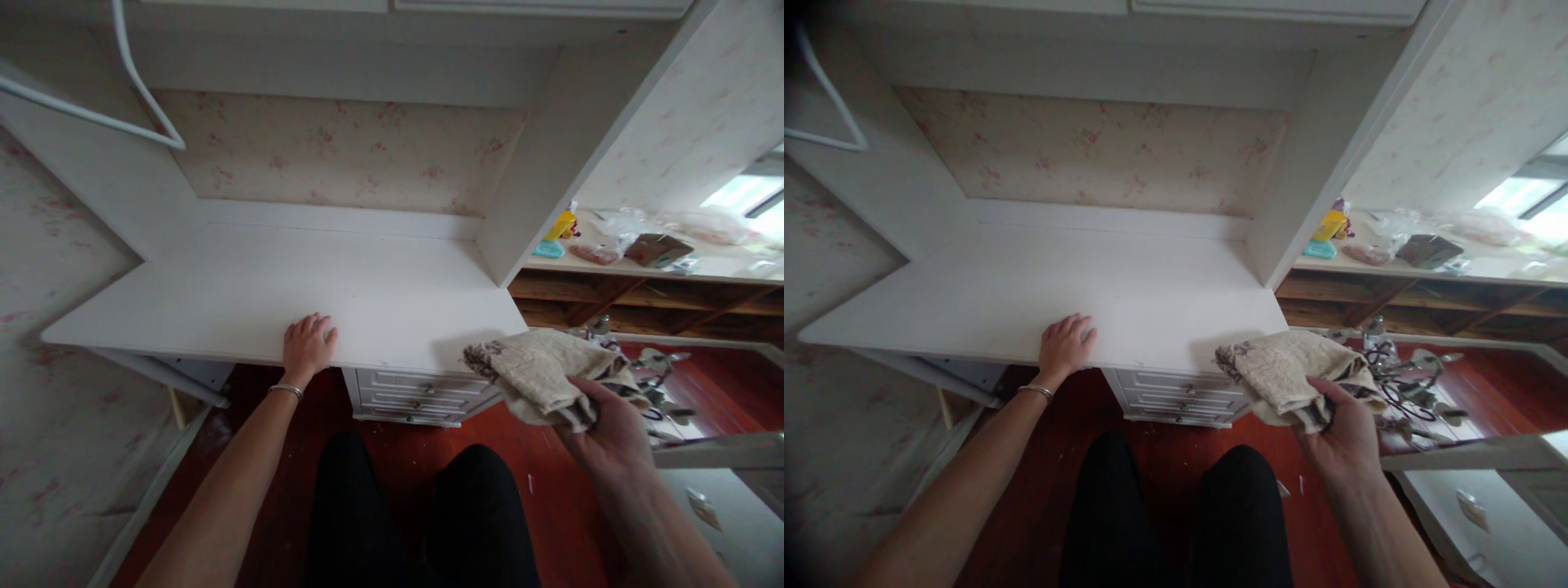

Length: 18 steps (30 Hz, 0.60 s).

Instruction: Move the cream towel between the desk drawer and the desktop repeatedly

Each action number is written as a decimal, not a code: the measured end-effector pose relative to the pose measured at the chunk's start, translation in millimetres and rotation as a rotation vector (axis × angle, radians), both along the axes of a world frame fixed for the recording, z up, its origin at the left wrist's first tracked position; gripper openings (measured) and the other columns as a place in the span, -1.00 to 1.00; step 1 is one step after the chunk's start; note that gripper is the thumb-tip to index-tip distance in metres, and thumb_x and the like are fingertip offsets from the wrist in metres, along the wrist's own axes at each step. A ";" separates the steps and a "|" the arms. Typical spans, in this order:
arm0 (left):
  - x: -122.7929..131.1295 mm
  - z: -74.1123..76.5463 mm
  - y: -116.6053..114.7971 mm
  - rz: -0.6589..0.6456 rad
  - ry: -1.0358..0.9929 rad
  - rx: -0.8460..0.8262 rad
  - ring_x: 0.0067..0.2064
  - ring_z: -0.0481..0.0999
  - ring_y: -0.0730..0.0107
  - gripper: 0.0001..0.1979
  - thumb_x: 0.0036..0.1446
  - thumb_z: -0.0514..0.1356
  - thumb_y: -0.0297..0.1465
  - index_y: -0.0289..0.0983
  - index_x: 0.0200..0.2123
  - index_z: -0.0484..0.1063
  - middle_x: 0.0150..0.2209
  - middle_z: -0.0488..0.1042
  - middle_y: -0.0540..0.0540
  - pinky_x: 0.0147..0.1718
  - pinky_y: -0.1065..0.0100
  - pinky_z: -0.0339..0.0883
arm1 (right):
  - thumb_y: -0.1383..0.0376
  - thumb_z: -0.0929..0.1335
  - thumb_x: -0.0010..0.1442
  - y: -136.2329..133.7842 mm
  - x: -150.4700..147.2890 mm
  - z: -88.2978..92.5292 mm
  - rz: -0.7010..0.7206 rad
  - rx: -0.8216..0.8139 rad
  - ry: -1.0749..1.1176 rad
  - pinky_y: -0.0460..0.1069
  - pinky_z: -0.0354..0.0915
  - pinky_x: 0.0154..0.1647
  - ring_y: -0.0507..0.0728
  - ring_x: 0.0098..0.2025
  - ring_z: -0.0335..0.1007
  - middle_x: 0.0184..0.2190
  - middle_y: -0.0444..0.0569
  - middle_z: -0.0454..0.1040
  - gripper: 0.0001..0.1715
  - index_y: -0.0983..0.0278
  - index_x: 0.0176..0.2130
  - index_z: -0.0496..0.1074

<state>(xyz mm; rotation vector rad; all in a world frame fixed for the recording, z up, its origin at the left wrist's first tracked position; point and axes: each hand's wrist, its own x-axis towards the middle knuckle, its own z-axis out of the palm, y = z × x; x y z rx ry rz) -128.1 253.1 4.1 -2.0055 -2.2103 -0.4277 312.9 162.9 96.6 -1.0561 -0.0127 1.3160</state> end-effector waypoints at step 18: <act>-0.5 1.2 -1.3 -0.002 -0.043 0.033 0.23 0.22 0.15 -0.59 0.29 -0.04 -0.17 -0.08 0.12 0.37 0.21 0.32 -0.09 0.23 0.03 -0.04 | 0.52 0.23 0.18 121.6 -217.2 -7.5 0.277 0.083 0.245 0.02 0.51 -0.26 0.06 -0.35 0.49 -0.39 -0.11 0.49 -0.77 0.29 -0.20 0.36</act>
